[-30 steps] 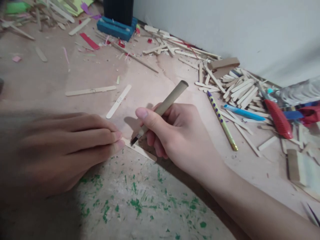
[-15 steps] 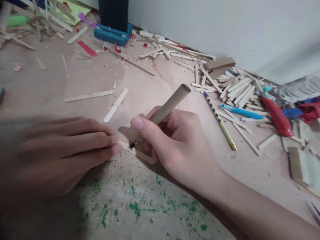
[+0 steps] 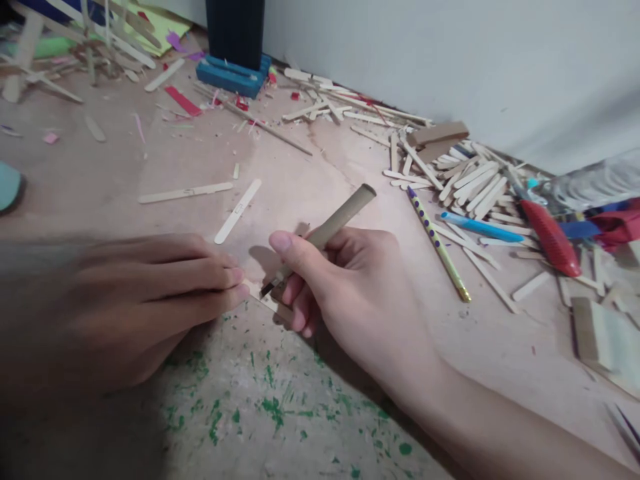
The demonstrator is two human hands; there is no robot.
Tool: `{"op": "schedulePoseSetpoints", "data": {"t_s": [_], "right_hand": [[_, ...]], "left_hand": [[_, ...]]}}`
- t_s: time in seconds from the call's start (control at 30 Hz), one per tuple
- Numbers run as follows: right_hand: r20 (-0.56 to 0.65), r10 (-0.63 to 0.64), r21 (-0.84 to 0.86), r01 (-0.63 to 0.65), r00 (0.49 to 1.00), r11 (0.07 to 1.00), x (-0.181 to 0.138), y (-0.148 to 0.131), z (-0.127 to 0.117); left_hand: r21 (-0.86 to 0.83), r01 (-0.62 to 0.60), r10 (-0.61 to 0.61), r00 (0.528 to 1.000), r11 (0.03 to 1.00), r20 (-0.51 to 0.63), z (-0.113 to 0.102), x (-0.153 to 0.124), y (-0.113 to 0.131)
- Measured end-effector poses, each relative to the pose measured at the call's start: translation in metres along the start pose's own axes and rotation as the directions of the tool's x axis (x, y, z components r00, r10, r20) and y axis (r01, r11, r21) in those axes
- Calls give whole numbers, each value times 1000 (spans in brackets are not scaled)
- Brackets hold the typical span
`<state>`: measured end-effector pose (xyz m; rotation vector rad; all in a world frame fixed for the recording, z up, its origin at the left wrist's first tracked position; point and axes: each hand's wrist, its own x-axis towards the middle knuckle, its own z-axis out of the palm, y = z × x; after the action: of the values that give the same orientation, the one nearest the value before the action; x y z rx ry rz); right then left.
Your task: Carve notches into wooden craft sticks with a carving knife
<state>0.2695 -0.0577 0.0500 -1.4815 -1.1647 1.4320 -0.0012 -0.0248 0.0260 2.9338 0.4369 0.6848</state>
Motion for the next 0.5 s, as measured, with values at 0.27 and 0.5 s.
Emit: {"op": "schedulePoseSetpoints", "data": {"t_s": [0.27,0.5], "right_hand": [[134,50,108,-65,990,992,4,-1,-7],[14,-53,28,53,998,998,-2,0,-6]], "left_hand": [[3,-6,6,1000,1000,22,-4,-5,0],[23,-10,11,999,1000,-35,-2,2,0]]}}
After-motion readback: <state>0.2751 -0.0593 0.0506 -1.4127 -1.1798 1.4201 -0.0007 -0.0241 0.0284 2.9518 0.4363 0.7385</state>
